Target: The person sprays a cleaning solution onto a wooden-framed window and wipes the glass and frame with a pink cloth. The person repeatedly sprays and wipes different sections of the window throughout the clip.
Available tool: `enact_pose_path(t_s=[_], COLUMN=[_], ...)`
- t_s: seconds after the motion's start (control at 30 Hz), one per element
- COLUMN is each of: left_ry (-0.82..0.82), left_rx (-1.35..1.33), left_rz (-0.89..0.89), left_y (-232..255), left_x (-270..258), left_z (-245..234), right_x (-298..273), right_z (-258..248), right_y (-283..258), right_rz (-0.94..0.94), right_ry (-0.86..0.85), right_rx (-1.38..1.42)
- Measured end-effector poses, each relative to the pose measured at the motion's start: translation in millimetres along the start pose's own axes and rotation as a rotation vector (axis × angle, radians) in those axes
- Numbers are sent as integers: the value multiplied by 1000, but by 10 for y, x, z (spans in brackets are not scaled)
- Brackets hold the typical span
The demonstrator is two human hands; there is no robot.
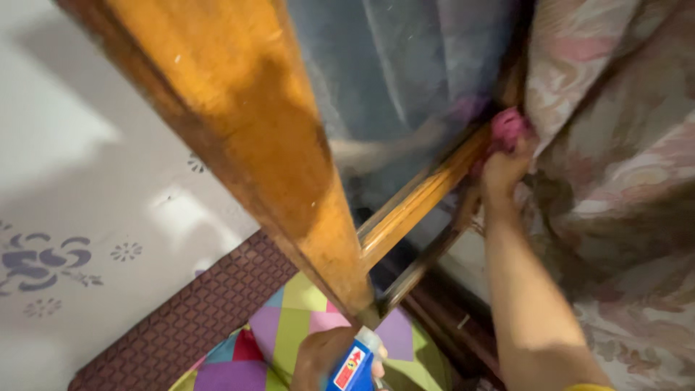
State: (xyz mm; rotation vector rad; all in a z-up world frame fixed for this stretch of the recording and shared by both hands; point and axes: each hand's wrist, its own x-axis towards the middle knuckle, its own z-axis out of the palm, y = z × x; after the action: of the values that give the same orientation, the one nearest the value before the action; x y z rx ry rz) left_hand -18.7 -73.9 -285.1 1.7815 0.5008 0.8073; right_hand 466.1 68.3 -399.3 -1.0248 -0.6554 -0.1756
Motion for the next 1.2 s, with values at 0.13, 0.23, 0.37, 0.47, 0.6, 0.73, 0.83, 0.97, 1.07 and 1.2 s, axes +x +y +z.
enact_pose_path(t_s=[0.13,0.23,0.37,0.47,0.6,0.73,0.83,0.97,1.07,1.2], left_ry=[38,13,72,101,136,221,278,231,226,252], left_rx=[-127,11,82,14,26,102,49,-97,-226,-294], left_rz=[-150,3,91,8,24,151,-4,-27,-61,-47], left_y=[-37,-19,-1,-19,-69,-98,-112,-111,-105,-121], left_x=[-157,-217,-277,-350,-428,-543,-664,-708,-659,-557], left_z=[55,9,-59,-87,-129,-163,-175,-227,-194,-155], right_x=[139,-151,-1187,-2139,-2866,-2530,-1801,-984,-809,-961], right_z=[10,51,176,184,106,460,958,1519,1677,1633], right_y=[-184,-601,-1234,-1638,-1993,-2437,-3068,-3855,-4056,-3826], right_rz=[-292,493,32,-229,-360,-673,-882,-1095,-1181,-1150], right_ry=[-314,-58,-218,-340,-604,-488,-298,-274,-254,-253], right_rx=[311,138,-204,-200,-290,-212,-189,-230,-256,-250])
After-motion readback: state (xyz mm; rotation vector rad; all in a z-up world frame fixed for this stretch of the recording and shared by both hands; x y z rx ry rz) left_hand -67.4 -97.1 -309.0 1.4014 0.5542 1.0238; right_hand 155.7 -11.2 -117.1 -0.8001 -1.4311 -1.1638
